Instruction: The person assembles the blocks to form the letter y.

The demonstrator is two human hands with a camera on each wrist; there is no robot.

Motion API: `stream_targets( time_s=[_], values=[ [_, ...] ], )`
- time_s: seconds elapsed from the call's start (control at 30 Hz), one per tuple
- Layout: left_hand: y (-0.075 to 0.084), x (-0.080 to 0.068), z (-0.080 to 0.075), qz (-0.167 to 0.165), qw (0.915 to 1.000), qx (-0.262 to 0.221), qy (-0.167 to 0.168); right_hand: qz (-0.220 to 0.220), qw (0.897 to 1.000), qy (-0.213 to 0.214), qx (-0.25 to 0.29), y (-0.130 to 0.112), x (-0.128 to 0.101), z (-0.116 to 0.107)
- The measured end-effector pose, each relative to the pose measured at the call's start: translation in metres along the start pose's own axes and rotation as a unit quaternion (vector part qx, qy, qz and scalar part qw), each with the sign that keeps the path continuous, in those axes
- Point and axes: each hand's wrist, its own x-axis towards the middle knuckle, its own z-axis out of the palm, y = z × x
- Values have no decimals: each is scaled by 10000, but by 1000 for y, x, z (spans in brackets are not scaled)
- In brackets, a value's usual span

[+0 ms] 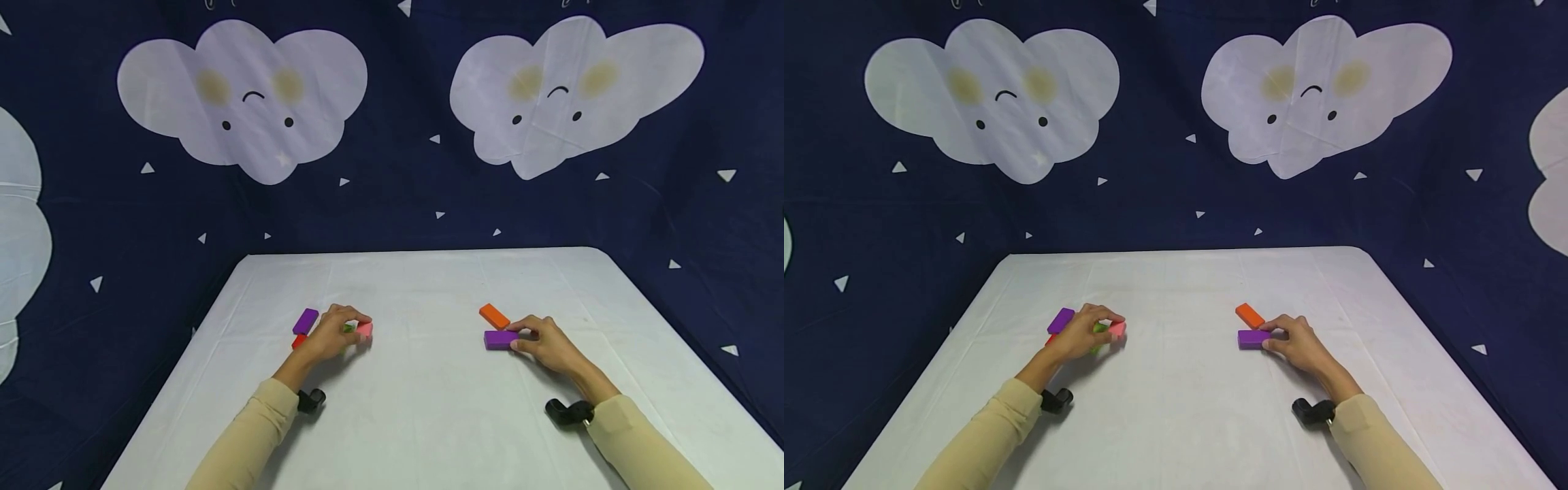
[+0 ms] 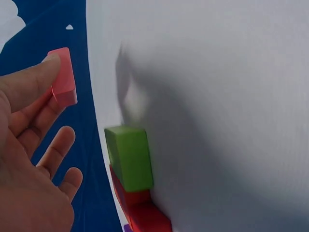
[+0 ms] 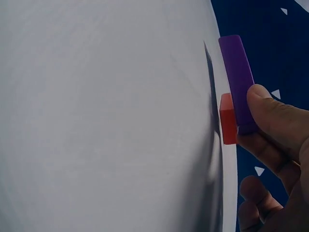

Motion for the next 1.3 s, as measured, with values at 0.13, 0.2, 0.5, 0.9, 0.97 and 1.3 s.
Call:
stream_targets(
  time_s=[0.13,0.2,0.5,0.9,0.97,1.3],
  values=[
    [5,-3,3,-30,9999,-57,102,17,10000,14,81,-5,1,0],
    [7,-4,4,-61,9998,-103,145,-48,9999,28,96,-7,1,0],
    [17,-13,12,-128,9973,-615,368,-368,9990,111,212,-16,6,4],
    [30,-20,32,-384,9925,-1026,538,-584,9973,92,428,-27,11,13],
    [32,-22,36,-455,9913,-1106,552,-561,9974,49,453,-28,12,15],
    [39,-26,51,-613,9864,-1359,697,-541,9965,-6,634,-40,16,22]
  ],
)
